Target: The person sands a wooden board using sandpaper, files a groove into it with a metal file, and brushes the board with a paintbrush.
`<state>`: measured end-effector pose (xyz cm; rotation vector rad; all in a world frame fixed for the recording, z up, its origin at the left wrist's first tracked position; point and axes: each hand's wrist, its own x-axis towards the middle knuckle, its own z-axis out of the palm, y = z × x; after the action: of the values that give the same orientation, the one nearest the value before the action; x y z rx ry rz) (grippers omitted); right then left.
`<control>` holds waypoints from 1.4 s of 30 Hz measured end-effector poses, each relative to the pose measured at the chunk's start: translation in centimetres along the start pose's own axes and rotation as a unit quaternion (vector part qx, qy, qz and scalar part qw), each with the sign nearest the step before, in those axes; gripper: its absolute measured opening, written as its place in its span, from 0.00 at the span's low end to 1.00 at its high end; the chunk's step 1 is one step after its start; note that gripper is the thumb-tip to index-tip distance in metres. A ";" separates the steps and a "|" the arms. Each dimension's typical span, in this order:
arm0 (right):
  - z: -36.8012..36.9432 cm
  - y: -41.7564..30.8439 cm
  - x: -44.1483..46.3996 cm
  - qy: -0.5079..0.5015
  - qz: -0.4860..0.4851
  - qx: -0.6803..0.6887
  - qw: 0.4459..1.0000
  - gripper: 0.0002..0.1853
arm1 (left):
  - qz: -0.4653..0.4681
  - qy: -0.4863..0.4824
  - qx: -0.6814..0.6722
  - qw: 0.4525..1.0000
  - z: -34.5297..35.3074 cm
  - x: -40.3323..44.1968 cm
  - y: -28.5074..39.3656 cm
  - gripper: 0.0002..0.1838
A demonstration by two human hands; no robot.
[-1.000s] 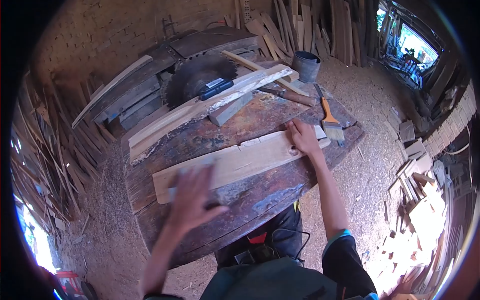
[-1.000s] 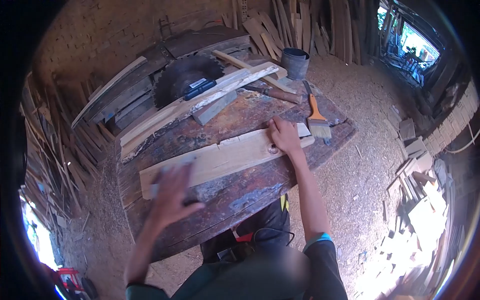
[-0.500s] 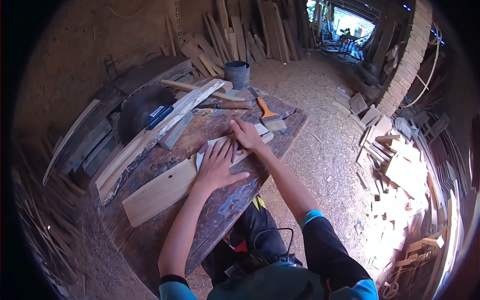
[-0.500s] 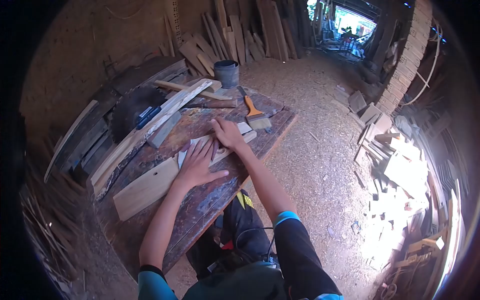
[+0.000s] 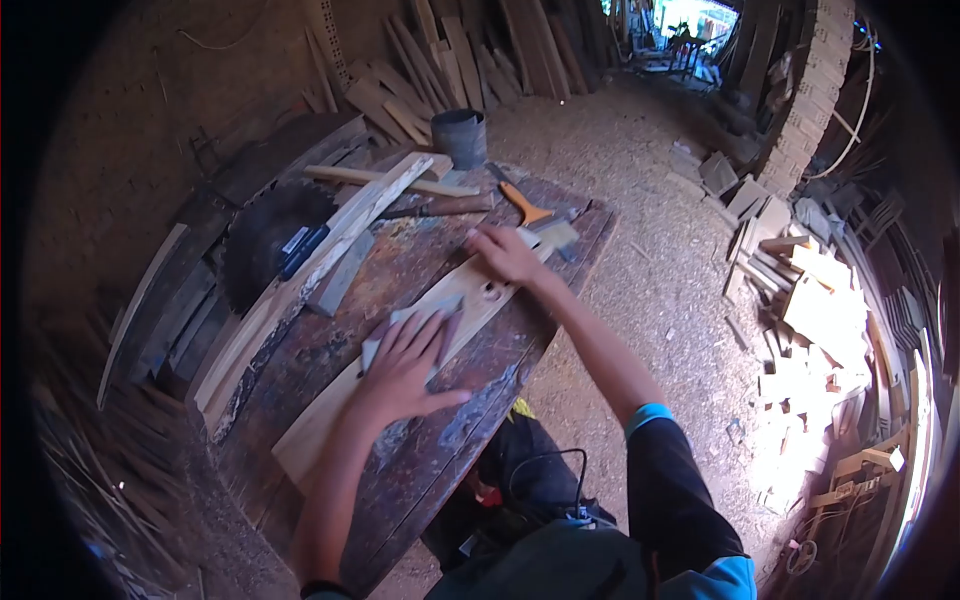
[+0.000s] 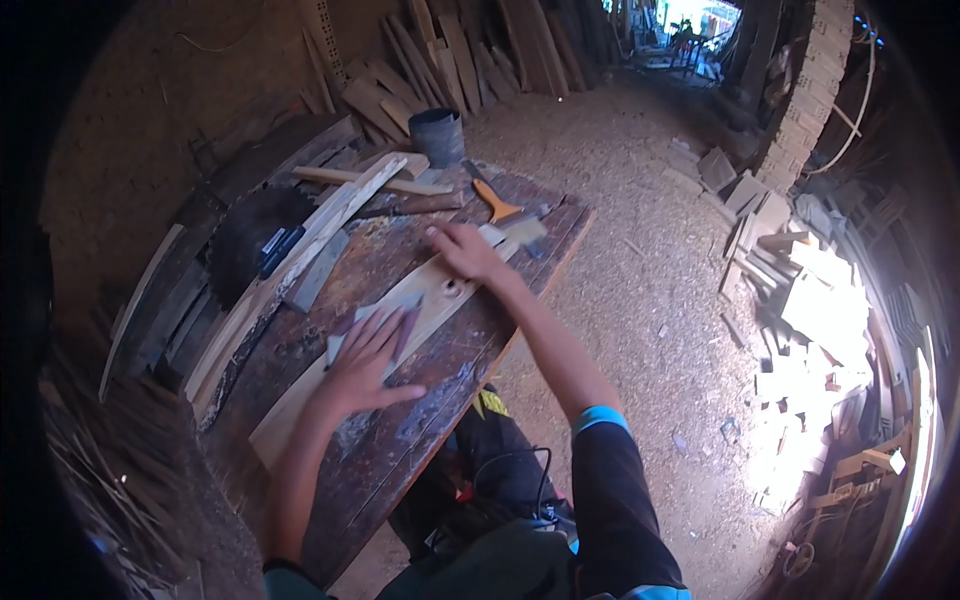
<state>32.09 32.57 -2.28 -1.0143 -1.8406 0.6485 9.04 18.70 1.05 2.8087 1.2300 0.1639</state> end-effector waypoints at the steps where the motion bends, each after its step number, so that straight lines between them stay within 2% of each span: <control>1: -0.9 0.2 -0.1 -0.018 0.013 -0.024 0.999 0.21 | 0.005 0.006 -0.005 1.000 0.4 0.6 0.6 0.54; 6: -4.2 0.7 -0.2 -0.002 0.007 -0.048 0.999 0.21 | 0.010 0.014 0.002 1.000 1.5 4.0 2.1 0.56; 7: -4.7 0.5 -0.4 0.009 0.021 -0.087 0.996 0.21 | 0.014 0.021 0.004 1.000 1.6 4.7 2.4 0.56; 10: -4.6 -1.1 -0.4 0.118 0.073 0.050 0.989 0.18 | 0.023 0.056 0.001 0.998 2.4 6.7 3.3 0.55; 11: -4.5 -2.4 -1.0 0.099 0.039 0.038 0.994 0.19 | 0.023 0.073 0.003 0.997 2.7 7.6 3.3 0.54; 12: -4.5 -5.5 -2.2 0.027 0.014 0.065 0.997 0.21 | 0.035 0.107 0.008 0.994 3.1 8.1 3.4 0.53; 14: -2.4 -7.9 -4.5 -0.071 -0.086 0.133 0.985 0.21 | 0.035 0.084 0.017 0.996 2.9 8.5 3.7 0.45; 15: -1.5 -8.1 -5.5 -0.110 -0.095 0.078 0.986 0.23 | 0.004 0.063 -0.027 0.998 2.7 8.2 4.0 0.42; 17: 0.4 -5.6 -6.9 -0.087 -0.106 -0.035 0.990 0.24 | -0.050 0.022 -0.111 0.992 2.1 7.6 4.5 0.37; 20: -0.2 -5.4 -7.7 -0.068 -0.086 -0.175 0.979 0.25 | 0.073 0.132 -0.049 0.987 2.0 4.5 3.5 0.34; 22: -0.2 -4.4 -8.2 -0.065 -0.078 -0.306 0.946 0.25 | 0.040 0.128 -0.037 0.990 -0.1 0.4 3.5 0.36; 24: -1.1 -4.2 -7.9 -0.090 -0.044 -0.375 0.922 0.26 | -0.056 0.105 0.070 0.990 -1.7 -4.4 3.1 0.42; 26: -3.2 -5.0 -6.8 -0.130 -0.020 -0.449 0.884 0.27 | -0.181 0.068 -0.016 0.981 -1.1 -9.5 1.2 0.47; 27: -4.3 -5.4 -6.1 -0.145 0.020 -0.449 0.882 0.28 | -0.244 0.051 -0.061 0.966 -0.9 -11.2 0.7 0.49; 31: -5.5 -4.5 -3.9 -0.165 0.124 -0.489 0.848 0.30 | -0.279 0.125 -0.081 0.949 0.3 -13.4 0.6 0.51; 34: -1.5 -3.0 -6.5 -0.041 0.064 -0.508 0.858 0.31 | -0.262 0.195 -0.156 0.932 1.3 -13.1 0.3 0.50; 36: 1.0 -6.1 -9.4 -0.117 -0.034 -0.485 0.866 0.32 | -0.247 0.220 -0.190 0.924 1.3 -12.9 -0.1 0.49; 38: 1.1 -8.8 -10.9 -0.196 -0.116 -0.387 0.893 0.31 | -0.226 0.236 -0.167 0.930 0.8 -12.8 0.3 0.50; 39: -0.1 -7.2 -10.1 -0.207 -0.137 -0.409 0.878 0.30 | -0.215 0.239 -0.156 0.934 0.6 -13.0 0.5 0.50; 40: -1.4 -4.2 -9.6 -0.133 -0.068 -0.381 0.912 0.29 | -0.215 0.232 -0.157 0.936 0.6 -13.2 0.6 0.51; 42: -3.3 -3.6 -6.9 0.013 0.088 -0.430 0.898 0.31 | -0.212 0.228 -0.157 0.937 0.5 -13.1 0.6 0.52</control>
<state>35.41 24.83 -1.25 -1.7537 -2.0512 -0.1388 0.70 8.67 -0.31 2.2333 1.6851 0.9279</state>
